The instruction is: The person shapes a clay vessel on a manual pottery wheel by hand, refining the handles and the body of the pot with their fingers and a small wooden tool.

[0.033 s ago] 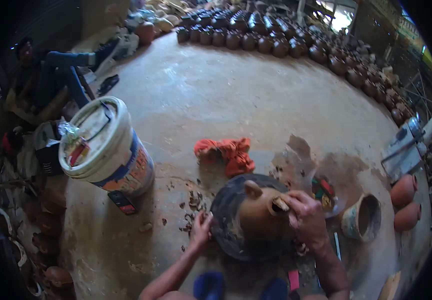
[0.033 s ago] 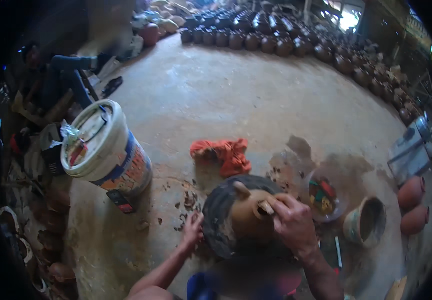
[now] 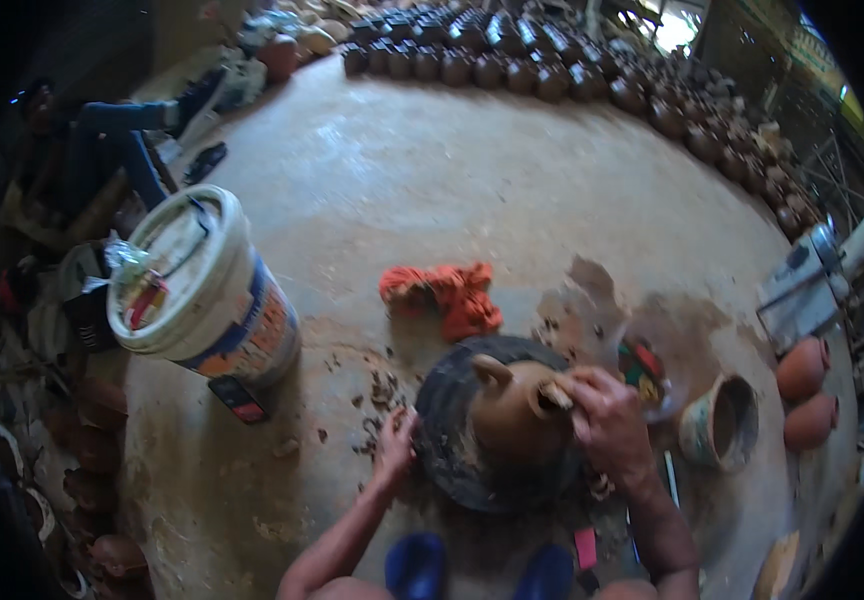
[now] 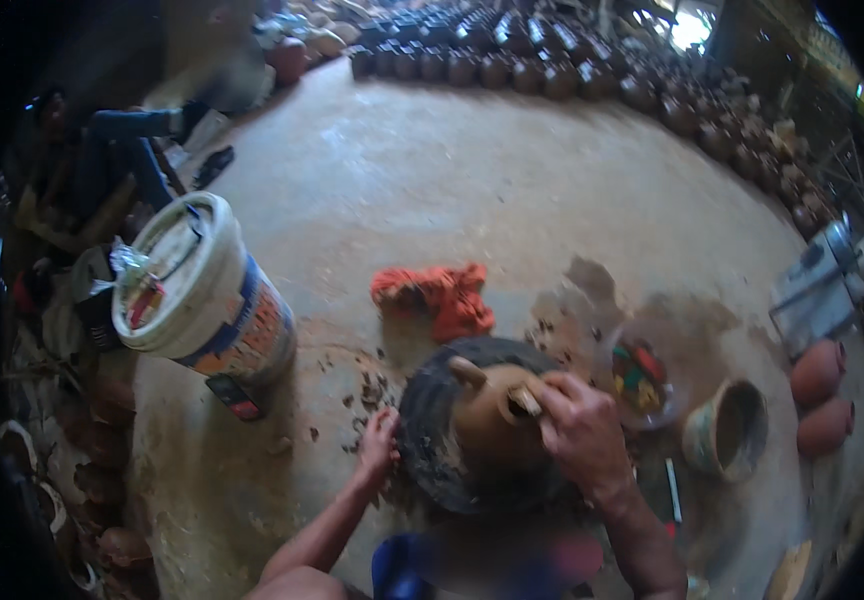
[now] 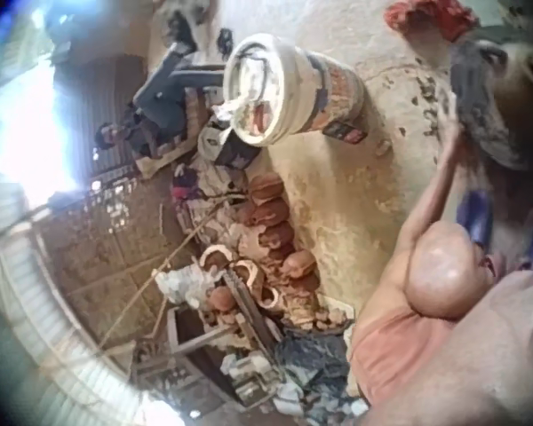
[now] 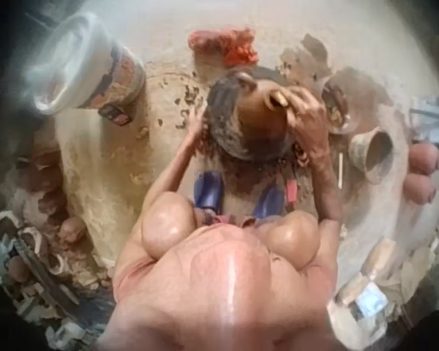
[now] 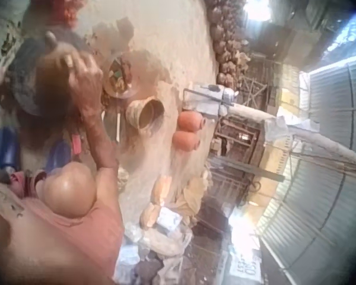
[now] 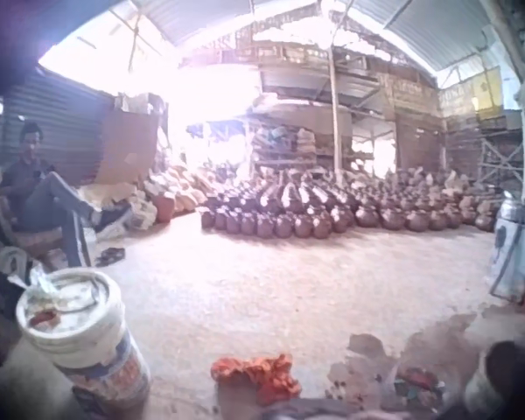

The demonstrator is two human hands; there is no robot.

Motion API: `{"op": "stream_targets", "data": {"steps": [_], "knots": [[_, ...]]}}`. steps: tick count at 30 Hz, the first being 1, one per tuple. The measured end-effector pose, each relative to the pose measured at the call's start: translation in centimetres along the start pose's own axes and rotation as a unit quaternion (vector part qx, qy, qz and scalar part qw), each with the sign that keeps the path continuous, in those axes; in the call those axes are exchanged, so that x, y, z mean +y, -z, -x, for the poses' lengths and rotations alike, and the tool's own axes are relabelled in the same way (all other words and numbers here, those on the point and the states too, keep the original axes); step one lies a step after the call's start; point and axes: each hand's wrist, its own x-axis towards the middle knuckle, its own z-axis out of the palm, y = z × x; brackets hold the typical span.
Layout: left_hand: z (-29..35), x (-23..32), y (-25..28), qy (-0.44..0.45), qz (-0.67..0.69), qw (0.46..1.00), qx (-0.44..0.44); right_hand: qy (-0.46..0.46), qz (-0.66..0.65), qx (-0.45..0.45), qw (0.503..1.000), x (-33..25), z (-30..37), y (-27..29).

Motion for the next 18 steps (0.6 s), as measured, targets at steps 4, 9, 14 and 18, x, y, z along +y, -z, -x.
{"op": "stream_targets", "data": {"steps": [4, 9, 14, 18], "knots": [[4.0, -7.5, -1.7, -0.083, -0.154, 0.979, 0.108, 0.021, 0.014, -0.01, 1.0, -0.6, -2.3, 0.4], [13.6, -7.0, -3.2, 0.332, 0.042, 0.902, -0.273, 0.048, -0.011, -0.031, 0.998, -0.4, -1.7, 0.0], [6.0, -3.4, 0.3, 0.104, 0.049, 0.992, -0.059, 0.074, -0.006, -0.042, 0.996, -0.6, -1.6, 0.0], [-0.3, 1.8, 1.2, 0.056, 0.05, 0.997, -0.025, 0.119, 0.005, -0.049, 0.992, -0.5, -2.3, 0.1]]}}
